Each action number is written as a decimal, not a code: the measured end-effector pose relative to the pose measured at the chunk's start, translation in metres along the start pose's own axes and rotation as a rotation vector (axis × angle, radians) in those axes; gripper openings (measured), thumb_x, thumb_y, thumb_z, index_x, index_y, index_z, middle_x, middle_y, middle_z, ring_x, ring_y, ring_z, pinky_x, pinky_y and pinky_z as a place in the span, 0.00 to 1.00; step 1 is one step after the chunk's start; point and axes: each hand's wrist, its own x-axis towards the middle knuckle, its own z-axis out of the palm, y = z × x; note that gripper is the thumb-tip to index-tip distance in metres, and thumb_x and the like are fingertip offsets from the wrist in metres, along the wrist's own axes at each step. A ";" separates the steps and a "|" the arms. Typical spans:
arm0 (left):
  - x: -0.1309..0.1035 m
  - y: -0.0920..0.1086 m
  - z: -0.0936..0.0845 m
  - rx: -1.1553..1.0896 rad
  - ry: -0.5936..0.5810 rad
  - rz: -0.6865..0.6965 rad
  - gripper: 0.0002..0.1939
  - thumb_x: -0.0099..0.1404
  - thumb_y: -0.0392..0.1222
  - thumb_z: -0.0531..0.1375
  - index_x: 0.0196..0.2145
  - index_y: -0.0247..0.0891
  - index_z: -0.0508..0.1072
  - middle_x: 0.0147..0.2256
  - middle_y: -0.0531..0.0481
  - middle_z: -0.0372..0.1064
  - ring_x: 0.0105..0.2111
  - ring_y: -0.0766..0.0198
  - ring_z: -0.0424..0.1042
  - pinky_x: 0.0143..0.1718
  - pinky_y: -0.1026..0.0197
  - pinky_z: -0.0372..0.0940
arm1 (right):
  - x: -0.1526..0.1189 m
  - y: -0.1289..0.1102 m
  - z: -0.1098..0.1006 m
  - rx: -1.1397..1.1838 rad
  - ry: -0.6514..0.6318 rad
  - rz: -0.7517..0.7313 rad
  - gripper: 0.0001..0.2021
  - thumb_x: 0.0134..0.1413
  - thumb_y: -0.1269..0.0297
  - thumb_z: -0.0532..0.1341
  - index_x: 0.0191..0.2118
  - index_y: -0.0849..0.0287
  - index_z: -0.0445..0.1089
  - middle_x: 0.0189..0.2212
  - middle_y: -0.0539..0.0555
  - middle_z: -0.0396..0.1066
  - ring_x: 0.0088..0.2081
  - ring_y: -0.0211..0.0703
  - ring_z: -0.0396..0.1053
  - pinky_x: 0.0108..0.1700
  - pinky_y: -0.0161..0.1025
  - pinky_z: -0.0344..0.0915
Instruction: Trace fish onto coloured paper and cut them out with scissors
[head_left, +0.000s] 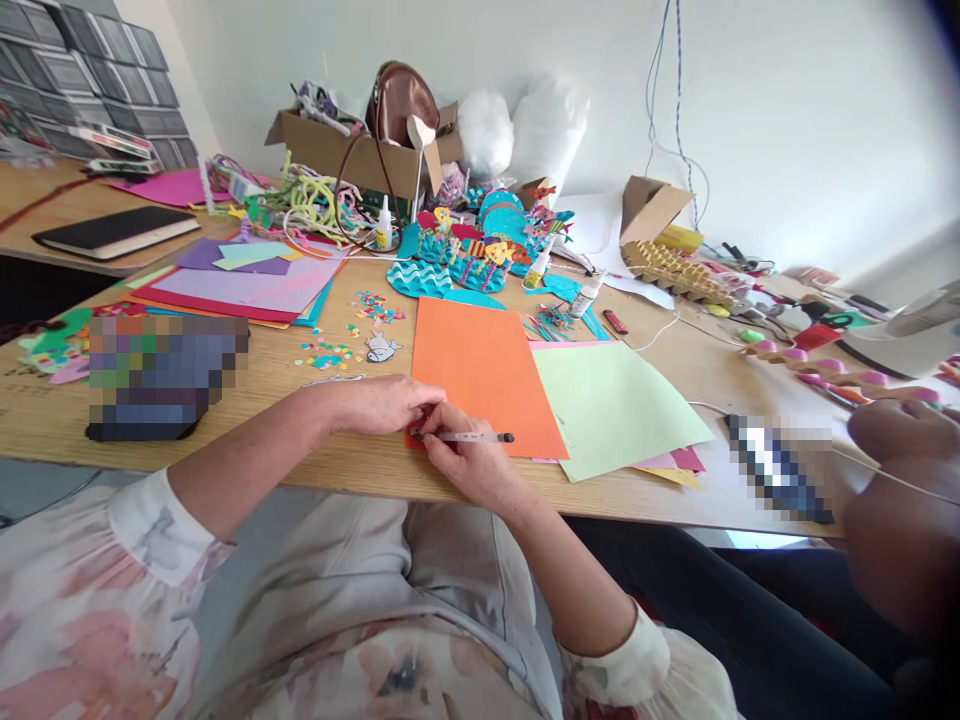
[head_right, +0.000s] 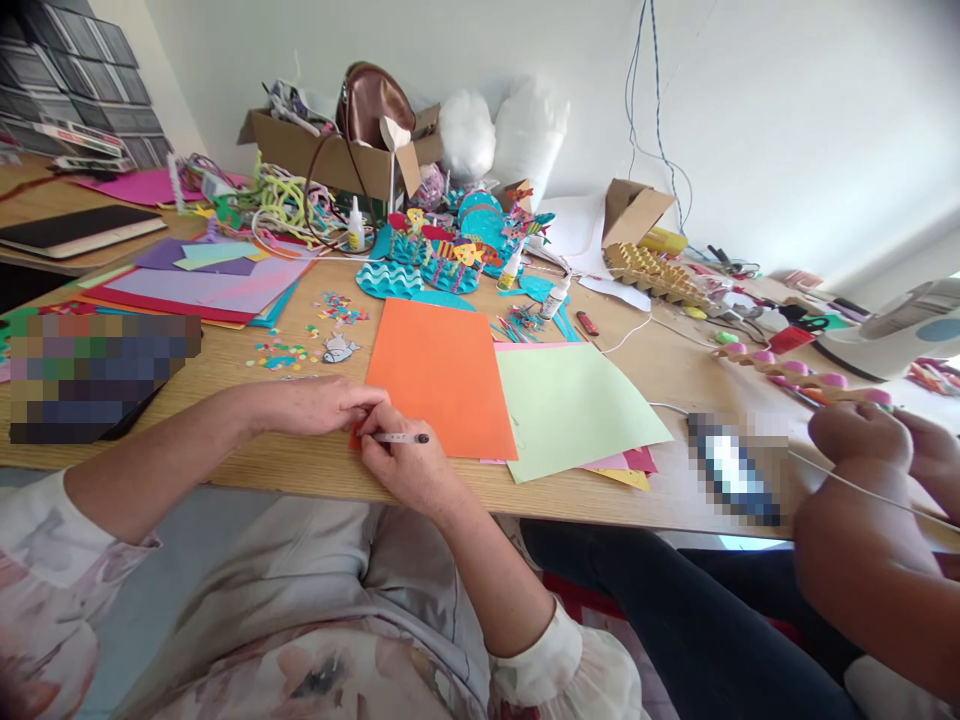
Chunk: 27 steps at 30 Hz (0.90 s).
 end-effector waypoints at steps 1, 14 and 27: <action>0.000 0.000 0.000 -0.001 -0.001 0.001 0.09 0.58 0.30 0.47 0.25 0.38 0.62 0.24 0.55 0.63 0.25 0.68 0.62 0.26 0.68 0.54 | 0.000 0.000 0.000 -0.005 -0.002 -0.004 0.04 0.48 0.72 0.52 0.28 0.57 0.60 0.24 0.48 0.65 0.24 0.35 0.60 0.28 0.31 0.55; -0.001 -0.003 0.001 -0.017 0.004 -0.045 0.08 0.57 0.30 0.47 0.24 0.38 0.61 0.23 0.55 0.62 0.24 0.67 0.62 0.24 0.67 0.53 | 0.000 0.001 0.003 -0.057 0.012 0.022 0.03 0.50 0.71 0.52 0.29 0.57 0.61 0.24 0.48 0.66 0.24 0.36 0.61 0.28 0.32 0.56; 0.001 -0.004 0.001 -0.112 -0.060 -0.044 0.14 0.56 0.28 0.47 0.37 0.36 0.67 0.36 0.50 0.70 0.35 0.67 0.69 0.34 0.67 0.62 | -0.024 -0.009 -0.039 0.125 0.125 0.087 0.04 0.52 0.69 0.54 0.28 0.58 0.62 0.21 0.46 0.63 0.25 0.34 0.60 0.27 0.31 0.56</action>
